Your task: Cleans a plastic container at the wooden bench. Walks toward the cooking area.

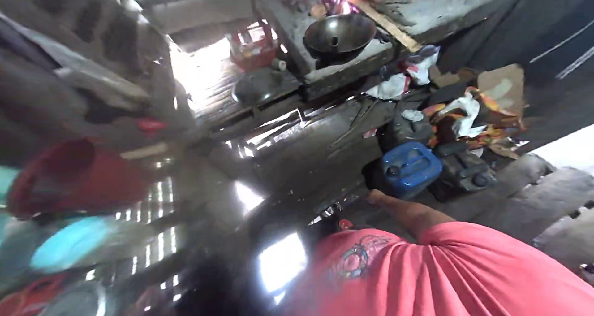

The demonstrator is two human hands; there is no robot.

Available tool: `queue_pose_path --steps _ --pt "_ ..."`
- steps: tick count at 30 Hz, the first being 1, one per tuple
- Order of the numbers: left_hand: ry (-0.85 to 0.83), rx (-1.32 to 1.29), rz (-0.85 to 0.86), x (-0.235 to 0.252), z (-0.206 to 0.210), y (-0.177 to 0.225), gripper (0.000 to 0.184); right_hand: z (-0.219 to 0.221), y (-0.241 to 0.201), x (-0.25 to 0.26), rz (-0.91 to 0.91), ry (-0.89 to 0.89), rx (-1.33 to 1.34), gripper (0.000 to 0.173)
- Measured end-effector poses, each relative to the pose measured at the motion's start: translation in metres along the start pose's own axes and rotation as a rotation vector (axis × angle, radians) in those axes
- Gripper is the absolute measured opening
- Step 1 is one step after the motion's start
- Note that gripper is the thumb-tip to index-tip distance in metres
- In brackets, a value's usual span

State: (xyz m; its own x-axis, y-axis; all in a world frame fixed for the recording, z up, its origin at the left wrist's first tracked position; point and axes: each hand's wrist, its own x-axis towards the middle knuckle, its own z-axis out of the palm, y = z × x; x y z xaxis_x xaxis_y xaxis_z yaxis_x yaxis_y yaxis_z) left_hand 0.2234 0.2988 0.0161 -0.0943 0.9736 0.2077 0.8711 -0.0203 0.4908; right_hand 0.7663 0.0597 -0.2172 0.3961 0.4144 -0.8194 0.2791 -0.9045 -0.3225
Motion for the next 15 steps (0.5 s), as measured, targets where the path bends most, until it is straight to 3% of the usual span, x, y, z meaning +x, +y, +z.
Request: queue_pose_path --steps 2,4,5,7,10,15 --pt "-0.045 -0.158 0.087 0.017 0.052 0.032 0.035 -0.011 0.039 0.011 -0.028 0.437 0.130 0.049" --pt "-0.186 -0.038 0.140 0.033 0.101 0.059 0.037 -0.069 0.053 -0.012 0.134 0.171 0.272 0.049" --pt "-0.269 -0.031 0.113 0.034 0.121 0.080 0.038 -0.088 0.065 -0.015 0.183 0.125 0.352 0.049" --pt "-0.373 -0.155 0.010 0.033 0.157 0.121 0.038 -0.099 0.088 -0.008 0.219 0.211 0.528 0.047" --pt "-0.441 -0.209 0.022 0.043 0.210 0.158 0.035 -0.102 0.107 0.006 0.233 0.278 0.704 0.047" --pt "-0.658 -0.149 0.071 0.072 0.284 0.193 0.038 -0.120 0.070 0.022 0.267 0.321 0.791 0.043"
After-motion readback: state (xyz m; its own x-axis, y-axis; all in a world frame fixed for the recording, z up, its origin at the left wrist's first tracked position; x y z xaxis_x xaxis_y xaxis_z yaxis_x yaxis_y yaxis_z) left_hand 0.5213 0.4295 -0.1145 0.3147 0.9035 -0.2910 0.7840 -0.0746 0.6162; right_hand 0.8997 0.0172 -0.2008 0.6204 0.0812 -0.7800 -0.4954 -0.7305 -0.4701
